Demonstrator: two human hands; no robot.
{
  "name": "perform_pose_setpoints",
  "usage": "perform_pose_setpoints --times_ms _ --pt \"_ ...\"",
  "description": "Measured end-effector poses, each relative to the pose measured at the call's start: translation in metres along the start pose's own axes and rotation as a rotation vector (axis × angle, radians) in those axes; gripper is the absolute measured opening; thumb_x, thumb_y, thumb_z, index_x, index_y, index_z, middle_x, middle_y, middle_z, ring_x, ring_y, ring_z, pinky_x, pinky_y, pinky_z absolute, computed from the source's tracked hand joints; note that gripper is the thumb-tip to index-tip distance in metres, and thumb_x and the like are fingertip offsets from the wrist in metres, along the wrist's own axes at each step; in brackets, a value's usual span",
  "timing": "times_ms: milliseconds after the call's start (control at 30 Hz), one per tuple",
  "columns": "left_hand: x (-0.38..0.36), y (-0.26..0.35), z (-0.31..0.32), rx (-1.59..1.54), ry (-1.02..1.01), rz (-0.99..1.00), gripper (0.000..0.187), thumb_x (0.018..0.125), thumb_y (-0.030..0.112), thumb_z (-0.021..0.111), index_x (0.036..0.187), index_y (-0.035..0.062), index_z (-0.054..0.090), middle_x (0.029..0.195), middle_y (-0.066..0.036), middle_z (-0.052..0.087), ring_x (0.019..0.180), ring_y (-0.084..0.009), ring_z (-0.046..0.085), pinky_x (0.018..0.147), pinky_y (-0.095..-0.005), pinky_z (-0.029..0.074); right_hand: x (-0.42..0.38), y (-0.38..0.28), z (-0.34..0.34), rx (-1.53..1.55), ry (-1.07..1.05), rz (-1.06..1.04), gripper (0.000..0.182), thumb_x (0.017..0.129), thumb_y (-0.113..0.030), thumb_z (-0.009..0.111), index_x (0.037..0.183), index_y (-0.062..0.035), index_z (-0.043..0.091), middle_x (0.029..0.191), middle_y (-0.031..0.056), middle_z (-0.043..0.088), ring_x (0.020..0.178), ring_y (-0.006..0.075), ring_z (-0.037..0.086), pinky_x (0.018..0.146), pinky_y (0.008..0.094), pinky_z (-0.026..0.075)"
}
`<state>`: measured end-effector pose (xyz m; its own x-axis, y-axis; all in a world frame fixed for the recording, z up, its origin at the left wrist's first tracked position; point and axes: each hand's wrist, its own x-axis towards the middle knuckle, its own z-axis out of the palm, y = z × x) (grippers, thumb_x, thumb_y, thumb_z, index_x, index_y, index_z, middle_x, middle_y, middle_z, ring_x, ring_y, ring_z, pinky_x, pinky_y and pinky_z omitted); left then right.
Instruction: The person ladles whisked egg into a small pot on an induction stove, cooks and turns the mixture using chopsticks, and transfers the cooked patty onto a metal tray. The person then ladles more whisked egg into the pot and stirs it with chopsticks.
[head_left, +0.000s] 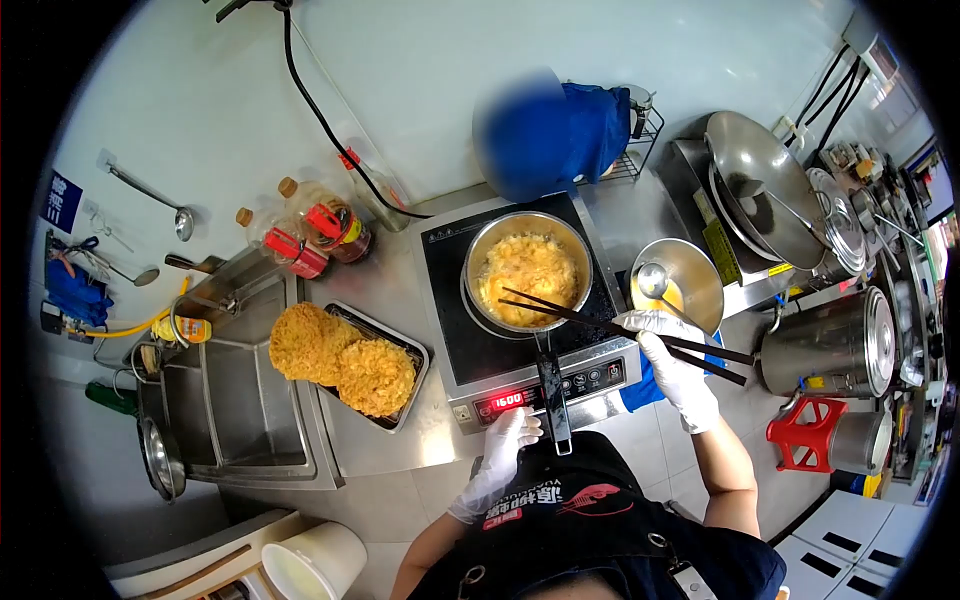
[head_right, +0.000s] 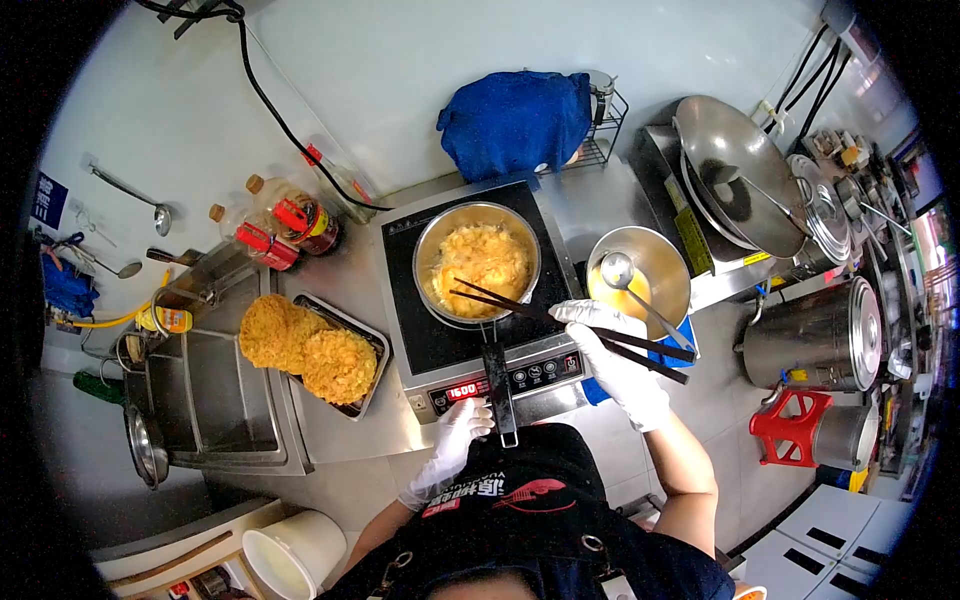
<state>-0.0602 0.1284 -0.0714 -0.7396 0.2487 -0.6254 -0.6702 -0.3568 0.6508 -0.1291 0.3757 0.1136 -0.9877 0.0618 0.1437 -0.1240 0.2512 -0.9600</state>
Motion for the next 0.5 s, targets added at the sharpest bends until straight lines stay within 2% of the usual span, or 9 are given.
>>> perform_pose_setpoints --times_ms 133,200,267,333,367,467,500 --pt "-0.002 0.003 0.002 0.000 0.012 0.011 0.041 0.089 0.037 0.052 0.105 0.0003 0.056 0.086 -0.009 0.063 0.075 -0.0176 0.062 0.067 -0.0265 0.049 0.007 -0.006 -0.015 -0.011 0.005 -0.130 0.015 0.081 -0.005 0.059 0.091 0.0042 0.065 0.091 0.0134 0.066 0.087 0.0203 0.061 0.083 0.0301 0.046" --pt "-0.002 0.003 0.002 -0.005 0.020 0.007 0.041 0.090 0.037 0.052 0.106 0.0000 0.056 0.086 -0.009 0.063 0.075 -0.0177 0.062 0.067 -0.0266 0.049 0.010 -0.015 -0.027 -0.007 0.087 -0.168 0.018 0.080 -0.011 0.063 0.090 0.0036 0.066 0.087 0.0118 0.066 0.084 0.0190 0.061 0.081 0.0300 0.046" --pt "0.000 0.002 0.000 -0.009 0.028 -0.002 0.041 0.090 0.037 0.051 0.106 -0.0007 0.056 0.086 -0.009 0.063 0.075 -0.0179 0.062 0.067 -0.0267 0.049 0.013 -0.028 -0.040 -0.081 0.143 -0.119 0.019 0.079 -0.013 0.065 0.089 0.0031 0.066 0.086 0.0106 0.067 0.081 0.0180 0.061 0.078 0.0296 0.047" --pt "0.001 0.001 -0.001 -0.024 0.024 -0.010 0.041 0.090 0.036 0.051 0.106 -0.0012 0.056 0.086 -0.010 0.063 0.074 -0.0181 0.062 0.067 -0.0268 0.049 0.014 -0.038 -0.045 -0.175 0.209 -0.072 0.028 0.079 -0.026 0.067 0.083 0.0024 0.066 0.079 0.0097 0.065 0.072 0.0169 0.060 0.069 0.0283 0.047" --pt "0.002 0.001 -0.003 -0.037 0.018 -0.014 0.041 0.091 0.036 0.050 0.106 -0.0015 0.056 0.086 -0.010 0.062 0.074 -0.0181 0.061 0.067 -0.0269 0.049 0.016 -0.047 -0.045 -0.184 0.197 -0.075 0.030 0.078 -0.027 0.068 0.082 0.0020 0.066 0.074 0.0079 0.064 0.066 0.0159 0.059 0.064 0.0270 0.046" --pt "0.002 0.001 -0.003 -0.045 0.025 -0.013 0.040 0.091 0.035 0.049 0.106 -0.0014 0.056 0.086 -0.009 0.062 0.074 -0.0178 0.061 0.067 -0.0270 0.049 0.024 -0.058 -0.046 -0.349 0.028 -0.043 0.023 0.080 -0.022 0.066 0.083 0.0003 0.066 0.078 0.0084 0.066 0.072 0.0187 0.061 0.072 0.0283 0.047" --pt "0.002 0.003 -0.002 -0.039 0.033 -0.008 0.039 0.091 0.035 0.049 0.106 -0.0013 0.056 0.086 -0.009 0.062 0.074 -0.0177 0.061 0.067 -0.0269 0.050 0.028 -0.056 -0.046 -0.456 -0.021 -0.042 0.022 0.079 -0.023 0.067 0.081 -0.0006 0.065 0.076 0.0084 0.065 0.071 0.0201 0.061 0.070 0.0286 0.047"
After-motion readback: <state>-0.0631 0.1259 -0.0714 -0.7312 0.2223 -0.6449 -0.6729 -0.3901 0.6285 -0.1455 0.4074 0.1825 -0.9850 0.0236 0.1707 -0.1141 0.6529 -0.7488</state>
